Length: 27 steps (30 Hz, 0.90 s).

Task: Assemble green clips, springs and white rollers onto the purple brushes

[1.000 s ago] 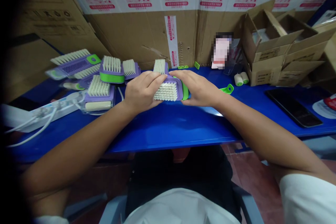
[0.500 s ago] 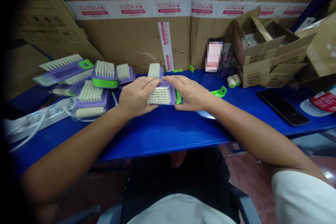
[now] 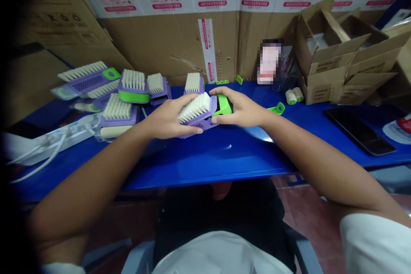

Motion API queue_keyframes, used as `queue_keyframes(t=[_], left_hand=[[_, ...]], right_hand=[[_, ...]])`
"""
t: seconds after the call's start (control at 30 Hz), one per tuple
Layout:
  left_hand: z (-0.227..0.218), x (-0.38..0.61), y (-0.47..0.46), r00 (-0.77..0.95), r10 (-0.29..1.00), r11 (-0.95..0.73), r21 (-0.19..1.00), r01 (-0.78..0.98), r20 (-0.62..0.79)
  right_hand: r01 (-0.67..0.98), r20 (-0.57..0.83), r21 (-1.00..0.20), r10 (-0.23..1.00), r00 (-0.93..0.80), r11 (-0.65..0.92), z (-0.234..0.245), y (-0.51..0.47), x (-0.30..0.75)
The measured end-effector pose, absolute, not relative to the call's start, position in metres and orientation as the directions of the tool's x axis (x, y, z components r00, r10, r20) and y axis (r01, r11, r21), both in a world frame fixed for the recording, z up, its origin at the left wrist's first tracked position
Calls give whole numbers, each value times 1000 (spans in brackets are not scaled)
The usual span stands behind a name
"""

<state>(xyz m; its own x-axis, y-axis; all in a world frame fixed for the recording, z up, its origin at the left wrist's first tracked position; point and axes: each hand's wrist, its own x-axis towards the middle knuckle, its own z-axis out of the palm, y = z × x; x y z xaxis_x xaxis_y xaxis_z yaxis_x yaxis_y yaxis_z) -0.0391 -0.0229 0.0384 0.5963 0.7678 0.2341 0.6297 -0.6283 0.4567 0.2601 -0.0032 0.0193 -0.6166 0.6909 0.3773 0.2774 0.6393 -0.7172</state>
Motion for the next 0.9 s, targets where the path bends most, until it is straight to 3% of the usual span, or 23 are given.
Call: queue_keyframes(t=[0.33, 0.7, 0.9], left_hand=[[40, -38, -14, 624, 766, -546, 670, 503, 156], [46, -34, -25, 596, 793, -513, 666, 542, 126], [42, -33, -24, 611, 775, -556, 632, 540, 160]], right_hand=[[146, 231, -909, 762, -605, 391, 9, -1, 255], [159, 237, -906, 782, -576, 392, 6, -1, 248], [217, 279, -855, 772, -572, 470, 8, -4, 245]])
